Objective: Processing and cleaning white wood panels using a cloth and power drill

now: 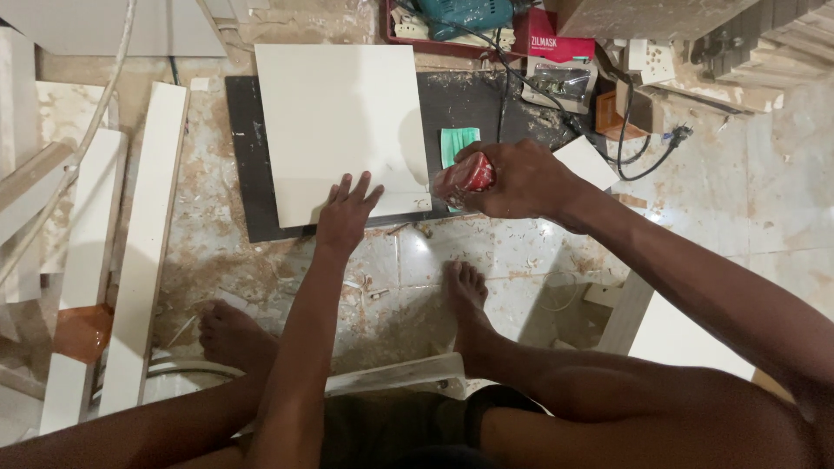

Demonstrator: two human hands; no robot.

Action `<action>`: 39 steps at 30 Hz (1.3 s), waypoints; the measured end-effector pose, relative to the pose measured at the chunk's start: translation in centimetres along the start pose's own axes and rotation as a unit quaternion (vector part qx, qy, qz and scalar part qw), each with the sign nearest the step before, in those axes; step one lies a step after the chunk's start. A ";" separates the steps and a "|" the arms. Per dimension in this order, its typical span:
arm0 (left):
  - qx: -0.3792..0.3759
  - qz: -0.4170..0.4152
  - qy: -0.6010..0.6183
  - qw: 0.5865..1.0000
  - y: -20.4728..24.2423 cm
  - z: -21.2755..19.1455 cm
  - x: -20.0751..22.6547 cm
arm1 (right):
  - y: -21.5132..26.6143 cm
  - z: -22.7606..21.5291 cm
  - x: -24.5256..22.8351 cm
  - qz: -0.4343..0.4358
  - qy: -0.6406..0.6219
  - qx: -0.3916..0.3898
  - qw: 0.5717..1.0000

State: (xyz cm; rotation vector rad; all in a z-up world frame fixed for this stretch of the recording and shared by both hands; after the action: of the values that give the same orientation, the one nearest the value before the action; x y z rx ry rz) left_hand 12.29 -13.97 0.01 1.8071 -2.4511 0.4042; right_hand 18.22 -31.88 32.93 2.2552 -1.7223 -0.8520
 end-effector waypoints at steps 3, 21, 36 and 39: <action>-0.019 -0.006 -0.001 1.000 0.0 -0.6 0.1 | 0.9 -0.4 -1.6 0.011 -0.023 -0.029 0.999; 0.020 0.026 -0.010 0.999 0.4 0.3 0.0 | 0.3 -0.3 0.3 0.043 -0.050 -0.020 0.998; 0.012 0.033 -0.003 0.999 0.2 -0.8 0.1 | -1.1 0.9 0.3 0.037 -0.017 -0.004 0.999; 0.013 0.028 -0.008 0.999 -0.3 -1.5 0.3 | -1.7 1.7 1.0 0.082 -0.016 -0.017 0.996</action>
State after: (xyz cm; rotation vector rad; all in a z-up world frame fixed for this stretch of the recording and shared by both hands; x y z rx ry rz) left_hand 12.37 -13.94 1.59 1.7625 -2.5242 0.4294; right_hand 18.88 -32.00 30.44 2.0556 -1.8614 -0.8776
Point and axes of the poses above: each hand's wrist, its own y-axis away from the middle knuckle, its own z-axis out of the palm, x = y × z, the point moved 8 cm from there along -y, towards the middle knuckle, and after that the axes turned 2 degrees about x, right-handed, at the moved point
